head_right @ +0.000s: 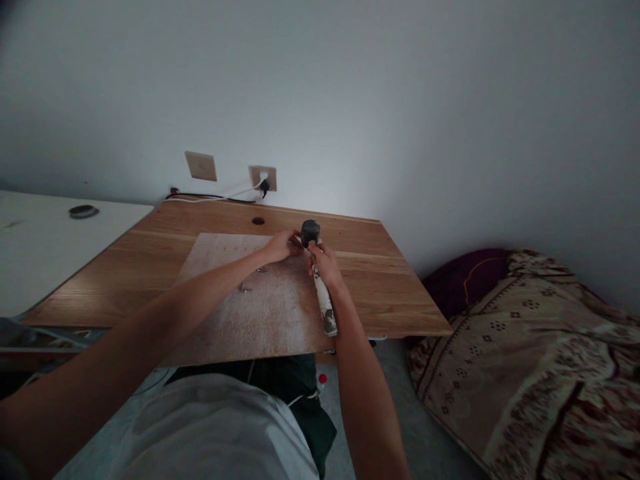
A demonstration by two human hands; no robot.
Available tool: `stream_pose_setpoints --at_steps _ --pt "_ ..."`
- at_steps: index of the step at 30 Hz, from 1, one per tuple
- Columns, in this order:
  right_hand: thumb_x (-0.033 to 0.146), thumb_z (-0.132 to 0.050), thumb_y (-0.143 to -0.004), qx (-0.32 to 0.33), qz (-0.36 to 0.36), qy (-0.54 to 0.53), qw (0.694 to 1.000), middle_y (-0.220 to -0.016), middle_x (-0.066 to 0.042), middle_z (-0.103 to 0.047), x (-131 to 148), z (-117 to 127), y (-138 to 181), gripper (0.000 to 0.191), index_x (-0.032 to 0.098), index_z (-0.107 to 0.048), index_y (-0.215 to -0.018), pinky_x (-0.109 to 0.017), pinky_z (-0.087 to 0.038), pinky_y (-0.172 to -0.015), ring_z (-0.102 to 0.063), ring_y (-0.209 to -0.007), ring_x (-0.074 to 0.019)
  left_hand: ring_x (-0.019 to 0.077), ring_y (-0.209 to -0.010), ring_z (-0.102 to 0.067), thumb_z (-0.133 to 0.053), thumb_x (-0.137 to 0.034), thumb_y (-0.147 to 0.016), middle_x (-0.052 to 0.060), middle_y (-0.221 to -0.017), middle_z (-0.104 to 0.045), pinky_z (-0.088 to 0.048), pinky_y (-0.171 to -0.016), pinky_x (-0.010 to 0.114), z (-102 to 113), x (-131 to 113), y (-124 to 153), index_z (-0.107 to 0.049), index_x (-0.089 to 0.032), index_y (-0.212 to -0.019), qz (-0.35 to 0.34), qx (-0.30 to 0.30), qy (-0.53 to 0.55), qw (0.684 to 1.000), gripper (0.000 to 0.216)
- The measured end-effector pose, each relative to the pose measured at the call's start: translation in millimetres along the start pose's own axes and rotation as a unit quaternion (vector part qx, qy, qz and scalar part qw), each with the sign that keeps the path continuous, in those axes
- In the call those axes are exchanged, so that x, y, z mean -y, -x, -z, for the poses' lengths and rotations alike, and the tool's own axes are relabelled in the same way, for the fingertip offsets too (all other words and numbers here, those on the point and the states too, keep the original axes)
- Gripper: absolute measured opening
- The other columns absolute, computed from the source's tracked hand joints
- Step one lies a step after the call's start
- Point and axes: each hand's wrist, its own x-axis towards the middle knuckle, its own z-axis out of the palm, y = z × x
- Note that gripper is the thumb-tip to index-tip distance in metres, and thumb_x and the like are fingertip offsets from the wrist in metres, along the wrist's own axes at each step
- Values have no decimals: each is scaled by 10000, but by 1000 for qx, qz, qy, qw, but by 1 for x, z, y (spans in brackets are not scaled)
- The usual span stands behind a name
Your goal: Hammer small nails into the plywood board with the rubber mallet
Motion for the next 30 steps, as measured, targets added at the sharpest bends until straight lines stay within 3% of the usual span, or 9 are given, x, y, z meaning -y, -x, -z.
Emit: stream_pose_setpoints --at_steps 11,25,30 --pt "486 -635 -861 -5 2 6 1000 -456 80 -520 -1 -1 1 297 202 -551 -839 -203 -322 -325 -463 -300 -100 238 -929 -741 -755 -151 -679 56 -1025 -792 -560 -852 309 -1 1 -2 -711 -160 -1145 -11 -2 -16 1000 468" --pt "556 -662 -801 4 42 -29 999 -449 82 -530 0 -3 3 373 210 -546 -880 -211 -310 -309 -462 -298 -107 212 -886 -752 -727 -114 -715 52 -970 -797 -566 -827 295 -3 4 -2 -687 -157 -1182 -3 10 18 1000 471" --pt "519 -660 -801 4 22 -14 1000 -432 72 -529 -3 -2 0 331 213 -539 -822 -214 -321 -308 -457 -293 -108 230 -917 -745 -742 -115 -697 58 -990 -794 -562 -844 310 -1 2 -2 -708 -153 -1134 0 -9 -18 1000 440"
